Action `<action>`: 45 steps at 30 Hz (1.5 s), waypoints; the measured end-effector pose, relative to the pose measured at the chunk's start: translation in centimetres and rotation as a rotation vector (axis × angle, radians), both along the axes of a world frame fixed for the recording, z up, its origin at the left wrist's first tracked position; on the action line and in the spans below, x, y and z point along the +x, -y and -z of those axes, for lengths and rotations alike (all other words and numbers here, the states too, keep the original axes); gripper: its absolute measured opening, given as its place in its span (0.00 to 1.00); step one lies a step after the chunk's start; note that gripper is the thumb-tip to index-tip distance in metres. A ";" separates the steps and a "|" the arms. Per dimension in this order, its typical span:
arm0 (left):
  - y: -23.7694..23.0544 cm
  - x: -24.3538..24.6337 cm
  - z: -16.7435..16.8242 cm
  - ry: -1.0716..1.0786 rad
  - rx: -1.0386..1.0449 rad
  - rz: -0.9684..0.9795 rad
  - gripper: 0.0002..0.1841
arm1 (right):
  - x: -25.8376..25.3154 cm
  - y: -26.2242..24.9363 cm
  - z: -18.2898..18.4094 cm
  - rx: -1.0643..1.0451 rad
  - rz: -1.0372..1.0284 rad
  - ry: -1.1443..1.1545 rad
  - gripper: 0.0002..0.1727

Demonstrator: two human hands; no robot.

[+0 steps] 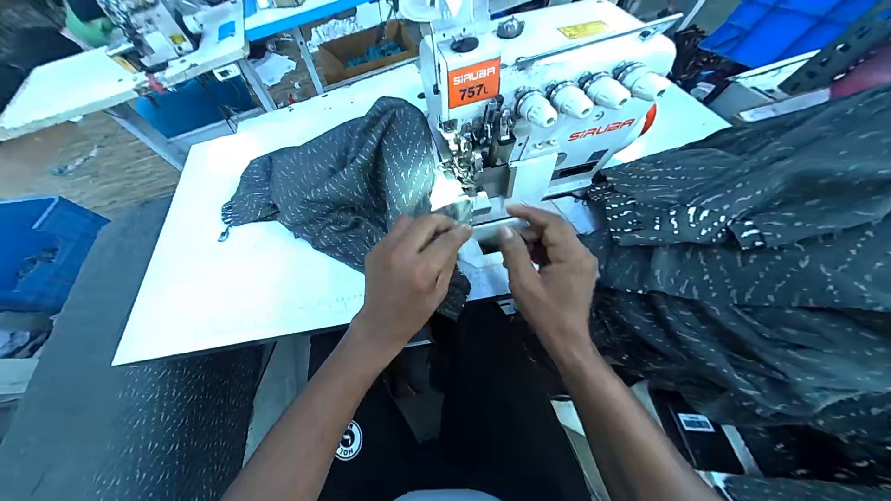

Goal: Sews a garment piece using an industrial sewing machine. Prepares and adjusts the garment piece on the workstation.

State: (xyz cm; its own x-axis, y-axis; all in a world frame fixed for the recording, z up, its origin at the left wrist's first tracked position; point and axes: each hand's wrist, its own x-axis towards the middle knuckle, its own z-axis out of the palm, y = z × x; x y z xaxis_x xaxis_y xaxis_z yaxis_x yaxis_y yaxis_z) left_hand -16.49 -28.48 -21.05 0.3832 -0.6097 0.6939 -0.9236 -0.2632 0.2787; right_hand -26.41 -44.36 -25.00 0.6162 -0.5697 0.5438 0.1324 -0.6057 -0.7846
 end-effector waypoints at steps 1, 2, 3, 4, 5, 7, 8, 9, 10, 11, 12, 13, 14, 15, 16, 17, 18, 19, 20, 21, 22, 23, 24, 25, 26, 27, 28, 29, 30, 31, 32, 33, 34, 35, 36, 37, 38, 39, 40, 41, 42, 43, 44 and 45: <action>-0.7 0.4 0.6 -0.020 -0.014 -0.002 0.09 | -0.3 -0.1 0.5 0.058 -0.030 0.009 0.16; -1.3 0.5 1.2 -0.065 -0.021 -0.009 0.09 | -0.4 -0.6 0.7 0.123 -0.065 0.007 0.15; -1.7 0.5 1.6 -0.112 -0.039 -0.017 0.09 | -0.5 -1.1 0.7 0.194 -0.111 0.001 0.15; -1.9 0.5 1.6 -0.145 -0.065 -0.026 0.09 | -0.3 -1.6 0.4 0.274 -0.166 0.007 0.16; -1.8 0.3 1.3 -0.161 -0.087 -0.024 0.10 | -0.1 -2.1 0.0 0.376 -0.230 0.017 0.18; -1.4 -0.4 0.7 -0.170 -0.088 0.013 0.09 | -0.2 -2.9 -0.8 0.699 -0.365 -0.014 0.26; -0.9 -0.8 0.5 -0.152 -0.068 0.029 0.09 | 0.0 -2.8 -1.5 0.896 -0.412 -0.058 0.29; -0.3 -1.1 0.5 -0.124 -0.039 0.040 0.09 | 0.2 -2.5 -1.9 1.062 -0.437 -0.075 0.27; 0.5 -1.3 0.8 -0.084 -0.016 0.051 0.09 | 0.6 -2.1 -2.3 1.177 -0.428 -0.039 0.21; 1.7 -1.2 1.2 -0.031 -0.018 0.049 0.09 | 1.2 -1.5 -2.7 1.259 -0.408 0.042 0.14; 2.9 -1.0 1.4 0.003 -0.033 0.037 0.09 | 1.7 -1.0 -3.1 1.331 -0.380 0.128 0.08; 3.9 -0.8 1.4 0.017 -0.052 0.019 0.09 | 2.2 -0.6 -3.5 1.406 -0.352 0.206 0.06; 4.9 -0.8 1.3 0.022 -0.068 -0.003 0.09 | 2.7 -0.4 -3.8 1.471 -0.320 0.269 0.05; 5.7 -0.8 1.1 0.024 -0.080 -0.021 0.09 | 3.0 -0.4 -4.0 1.519 -0.295 0.316 0.05; 6.2 -0.9 0.9 0.028 -0.081 -0.036 0.08 | 3.2 -0.6 -3.9 1.543 -0.286 0.344 0.06; 6.4 -1.0 0.8 0.026 -0.071 -0.043 0.08 | 3.0 -0.7 -3.7 1.548 -0.302 0.359 0.09; 6.3 -1.2 1.0 0.019 -0.056 -0.046 0.09 | 2.7 -0.8 -3.4 1.541 -0.317 0.354 0.11; 5.8 -1.3 1.2 0.011 -0.044 -0.042 0.09 | 2.2 -0.9 -3.0 1.527 -0.316 0.336 0.12; 5.2 -1.4 1.5 0.004 -0.039 -0.026 0.09 | 1.8 -1.1 -2.5 1.515 -0.301 0.317 0.12; 4.3 -1.6 1.7 -0.003 -0.031 -0.002 0.09 | 1.2 -1.4 -2.1 1.481 -0.286 0.291 0.11; 3.0 -1.9 1.6 -0.018 -0.016 0.040 0.10 | 0.3 -1.8 -1.7 1.387 -0.294 0.244 0.11; 1.5 -2.3 1.0 -0.046 0.006 0.104 0.09 | -0.9 -2.4 -1.5 1.207 -0.308 0.163 0.09; -0.4 -2.8 0.2 -0.092 0.027 0.179 0.09 | -2.3 -2.9 -1.3 0.952 -0.315 0.062 0.11; -2.6 -3.5 -0.7 -0.169 0.045 0.256 0.08 | -3.9 -3.5 -1.0 0.669 -0.302 -0.036 0.17; -4.7 -4.2 -1.4 -0.272 0.052 0.326 0.08 | -4.8 -3.8 -0.8 0.447 -0.288 -0.098 0.20; -6.4 -4.8 -1.9 -0.401 0.032 0.390 0.07 | -5.1 -3.9 -0.7 0.350 -0.327 -0.141 0.23; -7.5 -5.3 -2.2 -0.541 -0.017 0.460 0.07 | -4.8 -3.9 -1.0 0.357 -0.407 -0.200 0.26; -8.0 -5.9 -2.2 -0.654 -0.076 0.517 0.07 | -4.0 -4.1 -1.6 0.431 -0.497 -0.272 0.29; -8.1 -6.7 -2.1 -0.740 -0.132 0.563 0.08 | -2.9 -4.6 -2.4 0.556 -0.581 -0.350 0.30; -7.9 -7.8 -1.9 -0.811 -0.181 0.625 0.08 | -1.4 -5.2 -3.6 0.679 -0.627 -0.422 0.29; -7.9 -9.0 -1.9 -0.868 -0.187 0.702 0.09 | 0.2 -6.0 -4.9 0.797 -0.628 -0.460 0.24; -8.3 -10.3 -1.9 -0.914 -0.134 0.785 0.10 | 1.5 -7.0 -6.1 0.906 -0.631 -0.431 0.18; -9.3 -11.5 -2.0 -0.925 -0.027 0.836 0.12 | 2.7 -7.8 -7.0 0.983 -0.645 -0.373 0.12; -10.6 -12.1 -2.5 -0.906 0.128 0.809 0.15 | 3.3 -8.4 -7.6 1.030 -0.649 -0.329 0.11; -11.8 -11.9 -3.8 -0.910 0.238 0.710 0.15 | 3.4 -8.8 -8.0 1.041 -0.660 -0.305 0.11; -13.6 -10.8 -4.2 -0.971 0.225 0.589 0.14 | 2.9 -9.2 -8.0 0.993 -0.688 -0.303 0.13; -16.1 -8.5 -3.2 -1.042 0.092 0.451 0.12 | 1.9 -9.3 -7.6 0.868 -0.746 -0.317 0.13; -18.3 -5.9 -2.0 -1.066 -0.151 0.237 0.09 | 0.5 -9.3 -6.8 0.688 -0.840 -0.332 0.13; -19.8 -3.1 -0.9 -1.061 -0.372 0.007 0.10 | -0.8 -9.0 -6.0 0.481 -0.974 -0.358 0.09; -20.8 -0.2 -0.2 -1.066 -0.481 -0.179 0.15 | -1.7 -8.7 -5.5 0.256 -1.123 -0.382 0.05; -21.1 2.3 0.1 -1.128 -0.512 -0.288 0.24 | -2.1 -8.6 -5.2 0.036 -1.283 -0.391 0.04; -20.7 4.0 0.3 -1.241 -0.498 -0.324 0.31 | -2.3 -8.6 -5.5 -0.153 -1.433 -0.412 0.07; -19.6 5.3 0.5 -1.361 -0.478 -0.321 0.38 | -2.5 -8.8 -5.9 -0.302 -1.524 -0.439 0.09; -18.3 6.5 0.6 -1.459 -0.457 -0.300 0.42 | -3.1 -9.1 -6.6 -0.404 -1.564 -0.450 0.13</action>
State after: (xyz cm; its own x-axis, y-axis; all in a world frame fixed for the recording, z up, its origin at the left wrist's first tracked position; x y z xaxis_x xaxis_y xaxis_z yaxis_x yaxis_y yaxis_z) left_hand -9.98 -10.14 -21.65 0.9311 -0.2385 -0.2760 0.2777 -0.0273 0.9603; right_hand -29.49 -35.29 -18.42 0.5532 0.8234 0.1266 0.5851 -0.2759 -0.7626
